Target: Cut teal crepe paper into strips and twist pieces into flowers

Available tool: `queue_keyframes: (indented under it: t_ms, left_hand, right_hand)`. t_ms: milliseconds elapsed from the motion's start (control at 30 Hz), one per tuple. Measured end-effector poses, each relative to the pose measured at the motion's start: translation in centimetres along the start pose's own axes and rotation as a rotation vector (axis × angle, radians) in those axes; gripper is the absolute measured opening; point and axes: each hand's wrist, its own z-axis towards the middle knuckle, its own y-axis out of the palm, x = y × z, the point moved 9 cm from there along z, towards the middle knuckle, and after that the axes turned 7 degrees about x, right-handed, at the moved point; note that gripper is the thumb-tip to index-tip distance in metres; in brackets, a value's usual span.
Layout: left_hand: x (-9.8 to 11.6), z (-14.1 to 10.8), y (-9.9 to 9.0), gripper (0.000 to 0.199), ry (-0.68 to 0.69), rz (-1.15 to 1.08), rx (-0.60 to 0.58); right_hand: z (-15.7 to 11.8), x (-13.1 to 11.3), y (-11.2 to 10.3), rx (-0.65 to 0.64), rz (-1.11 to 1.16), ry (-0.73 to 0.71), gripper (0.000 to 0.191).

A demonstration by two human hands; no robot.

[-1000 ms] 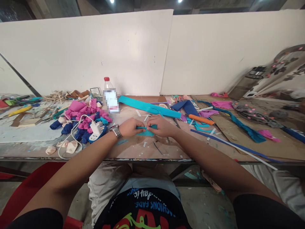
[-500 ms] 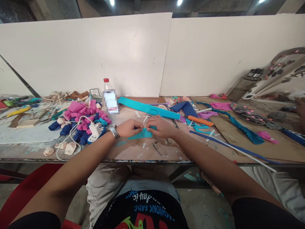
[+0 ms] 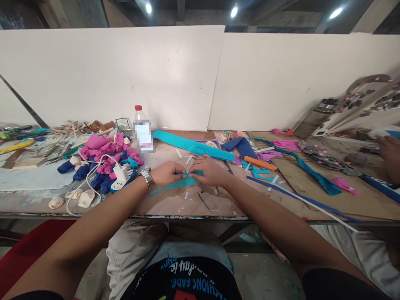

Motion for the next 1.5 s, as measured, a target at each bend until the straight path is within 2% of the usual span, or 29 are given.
queue_keyframes:
  t_ms: [300,633,767,867,1133,1400,1500]
  left_hand:
    - [0.0,0.2,0.0,0.042,-0.024,-0.069,0.015]
    - [-0.5,0.3,0.7,0.019,-0.055,-0.256,-0.075]
    - [-0.7,0.5,0.0,0.03,-0.069,-0.231,-0.007]
    - [-1.0,0.5,0.1,0.041,-0.097,-0.194,-0.005]
    - [-1.3,0.3,0.1,0.036,-0.133,-0.22,0.011]
    - [-1.0,0.3,0.0,0.04,-0.134,-0.218,0.004]
    - [-1.0,0.2,0.2,0.036,-0.117,-0.239,-0.023]
  right_hand:
    - [0.2,0.0,-0.3,0.096,0.009,-0.025,0.023]
    - [0.2,-0.4,-0.4,0.143,-0.043,-0.05,0.018]
    - [0.1,-0.7,-0.6,0.169,-0.042,-0.076,0.018]
    - [0.1,-0.8,-0.8,0.182,-0.035,-0.078,0.018]
    - [0.1,-0.9,-0.9,0.202,-0.04,-0.092,0.012]
    - [0.1,-1.1,-0.9,0.216,-0.053,-0.126,0.013]
    - [0.1,-1.0,-1.1,0.214,-0.05,-0.109,0.013]
